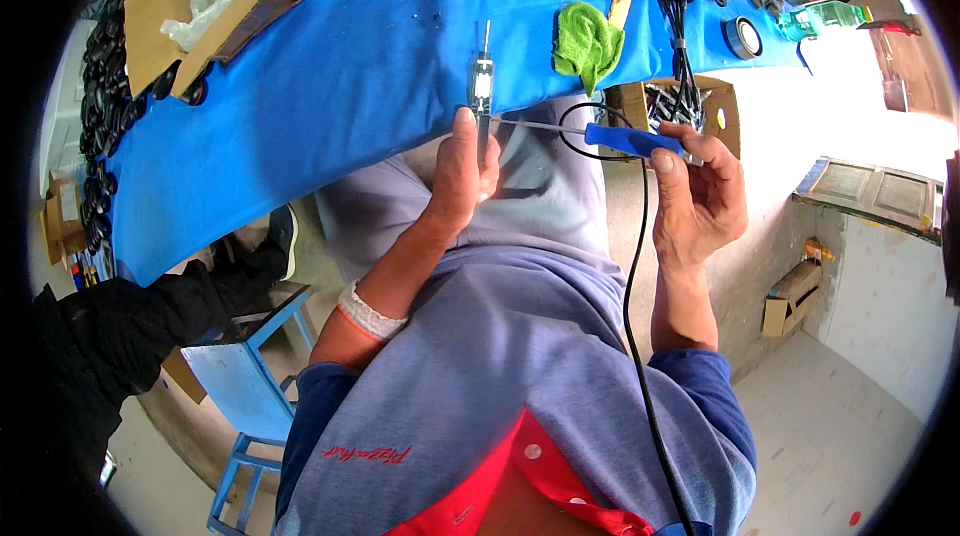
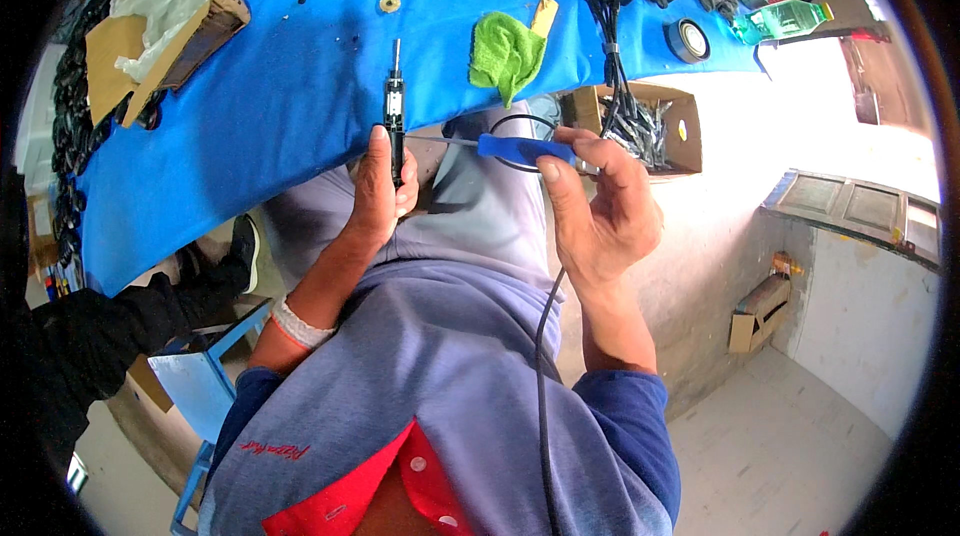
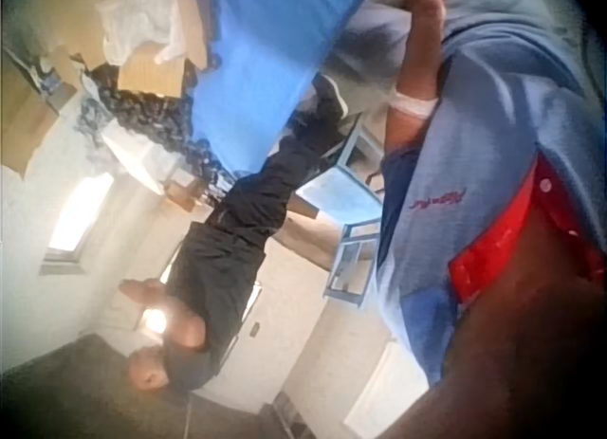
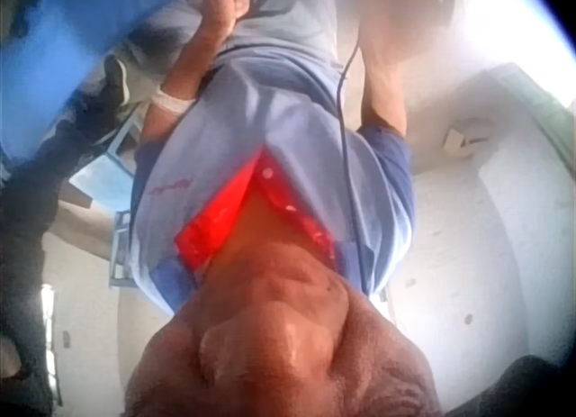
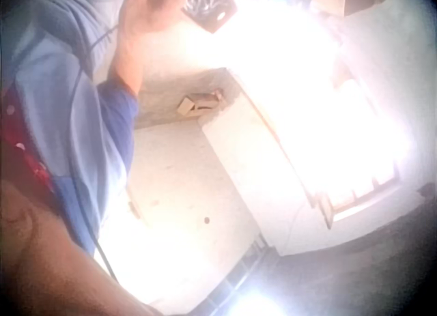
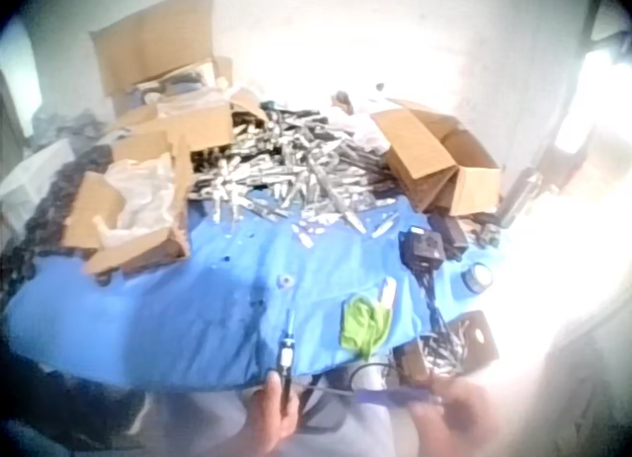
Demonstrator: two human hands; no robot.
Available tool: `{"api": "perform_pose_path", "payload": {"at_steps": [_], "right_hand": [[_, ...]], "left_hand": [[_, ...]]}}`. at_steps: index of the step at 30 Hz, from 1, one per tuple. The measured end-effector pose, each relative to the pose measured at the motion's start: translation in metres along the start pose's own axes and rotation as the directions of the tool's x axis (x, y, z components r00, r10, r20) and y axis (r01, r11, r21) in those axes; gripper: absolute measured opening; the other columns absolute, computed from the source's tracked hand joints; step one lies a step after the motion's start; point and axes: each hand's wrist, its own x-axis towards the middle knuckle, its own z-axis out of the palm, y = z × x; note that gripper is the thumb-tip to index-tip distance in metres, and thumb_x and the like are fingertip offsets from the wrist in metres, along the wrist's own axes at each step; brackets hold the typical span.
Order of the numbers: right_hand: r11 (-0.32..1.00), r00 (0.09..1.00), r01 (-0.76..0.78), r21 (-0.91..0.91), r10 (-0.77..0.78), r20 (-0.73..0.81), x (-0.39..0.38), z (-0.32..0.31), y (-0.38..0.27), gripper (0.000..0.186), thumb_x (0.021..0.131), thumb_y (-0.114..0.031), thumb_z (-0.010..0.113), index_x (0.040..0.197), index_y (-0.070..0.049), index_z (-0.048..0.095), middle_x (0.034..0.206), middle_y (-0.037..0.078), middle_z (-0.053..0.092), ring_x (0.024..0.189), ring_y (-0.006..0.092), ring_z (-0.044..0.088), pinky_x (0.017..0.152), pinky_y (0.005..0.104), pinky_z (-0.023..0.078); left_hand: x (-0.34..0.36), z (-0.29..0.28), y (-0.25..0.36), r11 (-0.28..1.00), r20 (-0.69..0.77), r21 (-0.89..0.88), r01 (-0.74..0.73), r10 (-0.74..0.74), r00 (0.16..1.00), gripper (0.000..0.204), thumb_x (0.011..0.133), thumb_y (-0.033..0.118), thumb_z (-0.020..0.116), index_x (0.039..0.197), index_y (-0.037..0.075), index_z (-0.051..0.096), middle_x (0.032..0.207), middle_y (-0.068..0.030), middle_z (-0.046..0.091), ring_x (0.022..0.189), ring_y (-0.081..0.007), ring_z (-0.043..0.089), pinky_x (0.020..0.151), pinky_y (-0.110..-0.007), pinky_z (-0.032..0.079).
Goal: The person disassembles and cleans an electronic device component using a small screwdriver and a green cloth while sitting at a table.
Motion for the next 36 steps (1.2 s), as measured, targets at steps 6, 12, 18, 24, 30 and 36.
{"api": "perform_pose_path", "payload": {"at_steps": [6,12,18,24,30,36], "right_hand": [[0.992,0.993,0.115,-0.047,-0.114,0.024,-0.0006,0.0005,0.0052,0.025,0.081,0.002,0.067,0.103,0.003,0.053,0.096,0.018,0.062,0.090,0.0231,0.064,0.073,0.0299,0.055],[0.990,0.992,0.127,-0.066,-0.125,0.034,-0.0016,0.0012,0.0027,0.024,0.081,0.002,0.066,0.101,0.003,0.053,0.096,0.018,0.062,0.091,0.0246,0.064,0.074,0.0307,0.056],[0.986,0.989,0.144,-0.080,-0.143,0.020,-0.0048,0.0042,0.0032,0.031,0.075,0.003,0.073,0.099,0.006,0.053,0.094,0.018,0.063,0.089,0.0269,0.065,0.078,0.0337,0.053],[0.982,0.987,0.160,-0.100,-0.159,0.008,-0.0059,0.0047,0.0020,0.031,0.074,0.003,0.074,0.098,0.006,0.054,0.093,0.018,0.063,0.087,0.0274,0.066,0.077,0.0340,0.054],[0.985,0.989,0.145,-0.090,-0.145,0.004,-0.0090,0.0076,0.0024,0.032,0.074,0.002,0.074,0.098,0.007,0.054,0.093,0.019,0.063,0.087,0.0281,0.065,0.077,0.0346,0.054],[0.980,0.982,0.187,-0.062,-0.189,-0.022,-0.0100,0.0070,0.0045,0.032,0.074,0.003,0.074,0.098,0.008,0.054,0.094,0.019,0.062,0.088,0.0293,0.065,0.078,0.0360,0.054]], "left_hand": [[-0.0015,0.0034,0.0028,1.000,-0.068,0.021,0.009,-0.007,0.998,0.059,0.090,0.063,0.035,0.063,0.011,0.042,0.044,0.0015,0.035,0.033,-0.0079,0.028,0.031,-0.022,0.022],[0.0014,0.0006,-0.0014,0.998,-0.029,0.049,-0.043,0.045,0.999,0.060,0.090,0.064,0.034,0.063,0.011,0.042,0.043,0.0012,0.036,0.032,-0.0080,0.028,0.031,-0.022,0.022],[0.0023,0.0027,-0.0022,0.996,-0.091,0.069,-0.060,0.066,0.994,0.061,0.091,0.063,0.034,0.061,0.010,0.042,0.041,0.0012,0.035,0.031,-0.0081,0.029,0.030,-0.023,0.022],[0.0024,0.0058,-0.0020,0.994,-0.111,0.094,-0.064,0.074,0.991,0.061,0.091,0.063,0.034,0.060,0.010,0.042,0.040,0.0012,0.035,0.030,-0.0089,0.031,0.029,-0.023,0.022],[0.0013,0.0068,0.0007,0.995,-0.153,0.098,-0.011,0.026,0.988,0.062,0.090,0.063,0.036,0.061,0.009,0.045,0.049,-0.0001,0.039,0.038,-0.0096,0.036,0.034,-0.024,0.025],[0.0009,0.0086,0.0023,0.994,-0.137,0.107,-0.002,0.017,0.990,0.058,0.091,0.059,0.038,0.061,0.010,0.044,0.051,0.0012,0.038,0.039,-0.0085,0.035,0.034,-0.023,0.025]]}}
